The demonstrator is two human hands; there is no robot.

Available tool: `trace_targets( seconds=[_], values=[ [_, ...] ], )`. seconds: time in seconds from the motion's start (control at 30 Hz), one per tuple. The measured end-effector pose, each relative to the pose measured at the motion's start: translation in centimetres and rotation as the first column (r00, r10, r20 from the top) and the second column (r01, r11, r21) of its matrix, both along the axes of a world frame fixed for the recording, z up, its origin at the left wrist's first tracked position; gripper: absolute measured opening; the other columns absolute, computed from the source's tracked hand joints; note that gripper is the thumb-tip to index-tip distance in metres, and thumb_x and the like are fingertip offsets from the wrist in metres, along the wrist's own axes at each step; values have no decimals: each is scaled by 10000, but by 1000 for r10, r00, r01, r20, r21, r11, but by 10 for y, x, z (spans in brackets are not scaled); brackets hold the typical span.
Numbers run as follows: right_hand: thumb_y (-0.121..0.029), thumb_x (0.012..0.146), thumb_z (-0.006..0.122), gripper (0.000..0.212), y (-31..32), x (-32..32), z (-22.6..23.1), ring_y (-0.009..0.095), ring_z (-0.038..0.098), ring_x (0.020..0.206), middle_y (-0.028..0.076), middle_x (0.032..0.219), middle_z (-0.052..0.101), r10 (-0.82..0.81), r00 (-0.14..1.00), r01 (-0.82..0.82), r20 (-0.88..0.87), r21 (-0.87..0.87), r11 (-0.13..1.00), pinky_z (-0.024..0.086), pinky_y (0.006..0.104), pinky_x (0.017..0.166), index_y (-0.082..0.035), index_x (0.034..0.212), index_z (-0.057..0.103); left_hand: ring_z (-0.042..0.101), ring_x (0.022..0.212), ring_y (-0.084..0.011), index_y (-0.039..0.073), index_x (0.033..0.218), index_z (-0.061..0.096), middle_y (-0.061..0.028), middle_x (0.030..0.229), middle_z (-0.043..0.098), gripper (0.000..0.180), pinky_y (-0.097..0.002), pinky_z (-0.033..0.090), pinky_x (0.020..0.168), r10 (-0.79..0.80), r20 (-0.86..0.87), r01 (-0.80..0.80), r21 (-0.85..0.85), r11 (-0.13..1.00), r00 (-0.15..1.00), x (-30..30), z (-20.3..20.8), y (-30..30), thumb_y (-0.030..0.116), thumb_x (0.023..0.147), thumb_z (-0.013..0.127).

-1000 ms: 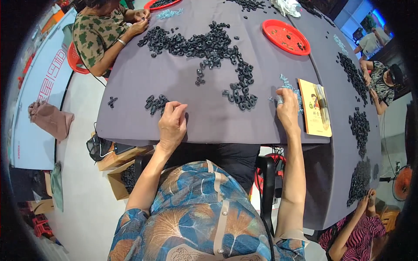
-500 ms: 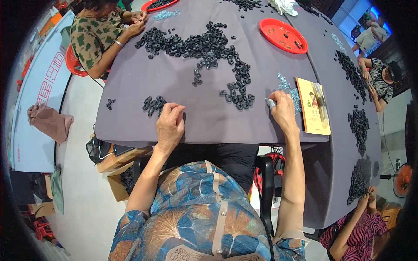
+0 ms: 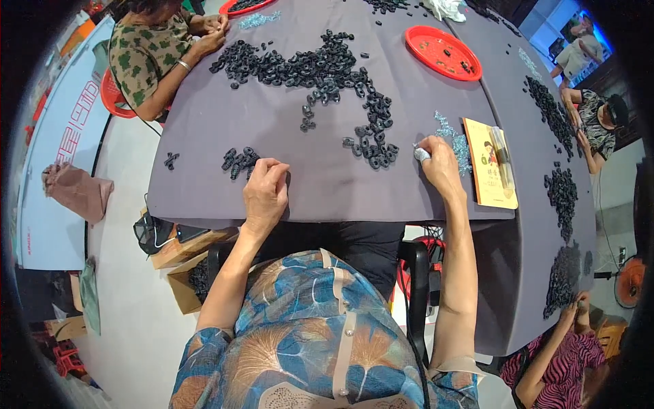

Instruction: Packaging small black components into small plastic bags at a communal work table.

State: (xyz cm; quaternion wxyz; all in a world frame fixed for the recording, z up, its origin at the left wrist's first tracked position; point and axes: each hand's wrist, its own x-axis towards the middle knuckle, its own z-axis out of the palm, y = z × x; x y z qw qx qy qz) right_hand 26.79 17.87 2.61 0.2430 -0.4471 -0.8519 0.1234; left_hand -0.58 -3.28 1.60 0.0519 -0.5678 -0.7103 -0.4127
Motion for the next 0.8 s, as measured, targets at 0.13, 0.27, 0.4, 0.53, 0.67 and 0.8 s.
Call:
trace_targets(
  seconds=[0.13,0.27,0.4,0.53,0.67,0.8],
  values=[
    [7,743,501,150,1,-1,-4,373,563,849,188,894,595,13,999,-14,46,26,1000,444,464,761,-7,877,565,586,760,-262,32,900,599,-94,907,549,142,-336,484,619,15,28,-15,14,1000,999,2,2,-1,-17,766,600],
    [24,749,459,145,-6,1,-7,391,553,830,185,883,590,-1,999,6,-36,144,990,439,473,741,4,864,546,579,700,-249,31,920,601,-95,907,544,162,-318,478,583,49,47,-52,61,997,998,8,7,-2,-15,764,607],
    [20,773,453,134,-26,-3,9,333,565,762,161,824,595,86,979,-61,-184,136,989,445,414,731,10,873,543,554,618,-171,24,910,623,-81,868,561,160,-270,454,545,-142,256,125,80,989,956,22,15,4,-42,767,596],
    [-50,830,521,108,-49,-4,31,96,459,708,-1,734,546,-101,869,-169,-484,-483,859,384,242,681,-8,910,580,550,691,-86,27,966,647,-37,877,586,147,-223,451,591,-326,546,341,78,937,772,63,29,41,30,829,592],
    [-80,861,532,88,-63,-9,34,43,430,705,-60,754,518,-142,795,-307,-590,-593,745,346,198,643,-25,891,595,560,615,-70,12,1061,621,-39,869,611,236,-212,453,519,-360,866,509,148,848,346,100,29,74,135,862,595],
    [-115,867,549,109,-65,-10,23,41,431,693,-55,751,530,-172,717,-426,-676,-620,659,343,196,627,-31,900,610,543,569,-47,2,995,627,4,712,606,164,-185,438,482,-338,916,488,199,850,215,117,17,88,104,875,581]
  ],
)
